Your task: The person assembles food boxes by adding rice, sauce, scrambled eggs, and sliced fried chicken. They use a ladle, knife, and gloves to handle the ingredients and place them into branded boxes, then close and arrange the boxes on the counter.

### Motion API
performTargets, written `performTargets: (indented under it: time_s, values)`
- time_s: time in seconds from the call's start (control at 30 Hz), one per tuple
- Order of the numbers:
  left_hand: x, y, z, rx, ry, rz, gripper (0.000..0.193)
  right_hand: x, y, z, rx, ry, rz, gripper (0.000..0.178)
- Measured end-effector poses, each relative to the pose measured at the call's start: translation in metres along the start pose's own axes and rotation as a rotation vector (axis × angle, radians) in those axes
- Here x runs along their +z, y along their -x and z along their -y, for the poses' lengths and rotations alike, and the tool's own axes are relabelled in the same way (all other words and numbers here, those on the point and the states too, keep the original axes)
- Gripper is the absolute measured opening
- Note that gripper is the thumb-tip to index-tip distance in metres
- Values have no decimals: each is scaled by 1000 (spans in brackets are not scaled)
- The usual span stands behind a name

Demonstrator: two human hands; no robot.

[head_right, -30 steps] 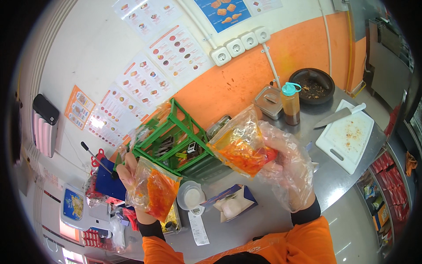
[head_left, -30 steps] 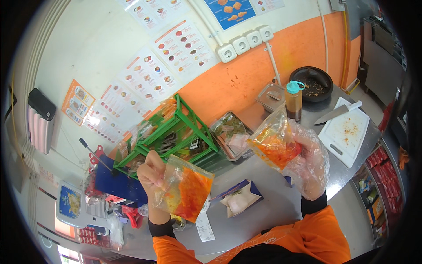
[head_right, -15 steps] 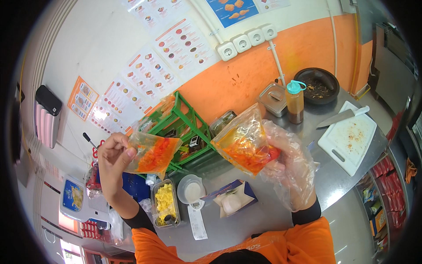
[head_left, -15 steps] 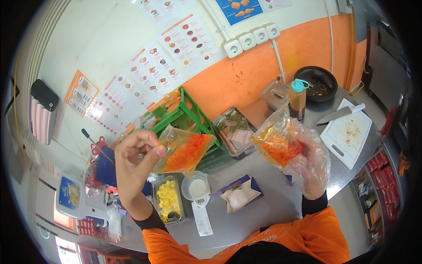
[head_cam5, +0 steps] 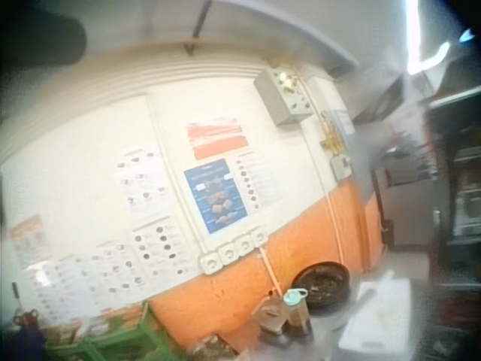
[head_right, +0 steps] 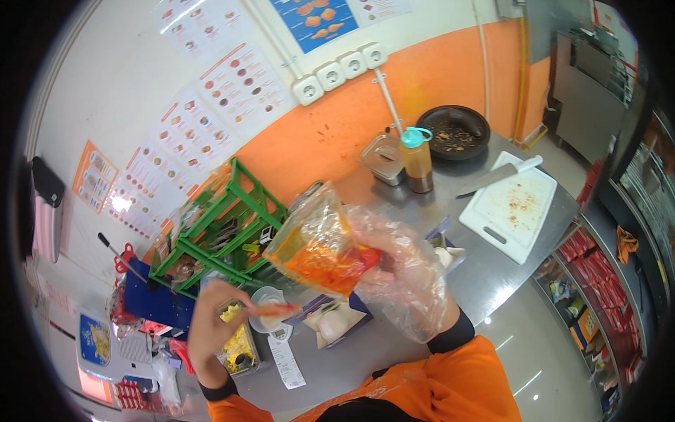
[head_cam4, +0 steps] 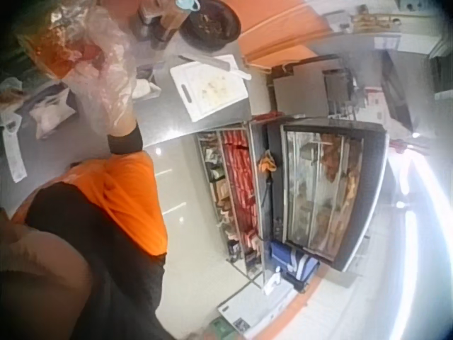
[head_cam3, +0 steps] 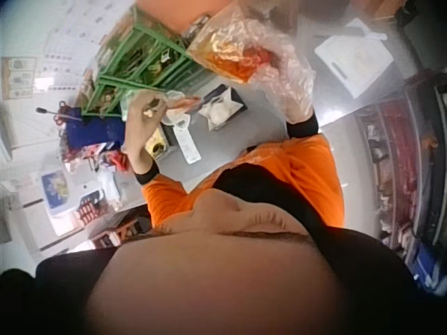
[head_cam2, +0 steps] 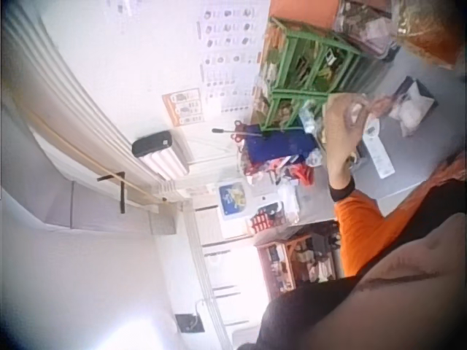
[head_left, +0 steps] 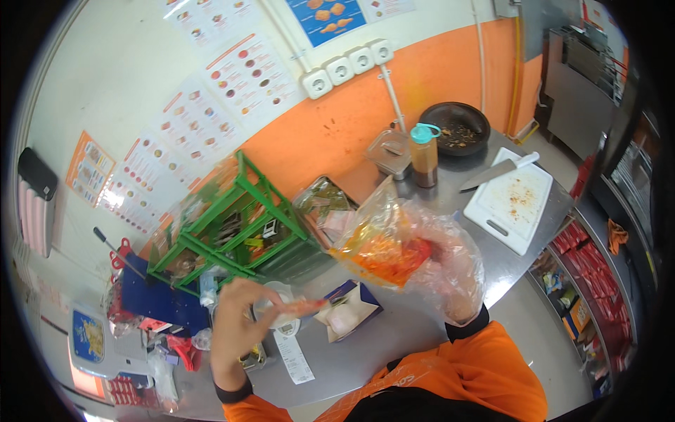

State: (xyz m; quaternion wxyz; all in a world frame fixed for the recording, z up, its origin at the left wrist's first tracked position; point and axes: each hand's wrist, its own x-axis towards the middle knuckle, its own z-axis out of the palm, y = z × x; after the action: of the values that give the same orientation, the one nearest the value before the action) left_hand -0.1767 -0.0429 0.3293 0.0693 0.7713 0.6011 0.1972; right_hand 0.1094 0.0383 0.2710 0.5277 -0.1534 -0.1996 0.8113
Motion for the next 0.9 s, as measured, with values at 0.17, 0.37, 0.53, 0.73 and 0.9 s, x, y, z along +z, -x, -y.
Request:
performTargets:
  time_s: [0.17, 0.37, 0.53, 0.73, 0.9]
  values:
    - [88, 24, 14, -58, -32, -77, 11, 7, 21, 12, 88, -118, 4, 30]
    - [186, 53, 50, -241, -135, -284, 9, 16, 28, 13, 165, -116, 2, 28]
    - [216, 53, 69, -206, -225, -350, 9, 15, 29, 9, 154, -84, 11, 28]
    - [251, 57, 94, -153, -311, -391, 9, 14, 33, 5, 162, -67, 12, 28]
    - [260, 65, 91, -300, -341, -237, 13, 13, 35, 2, 165, -46, 11, 29]
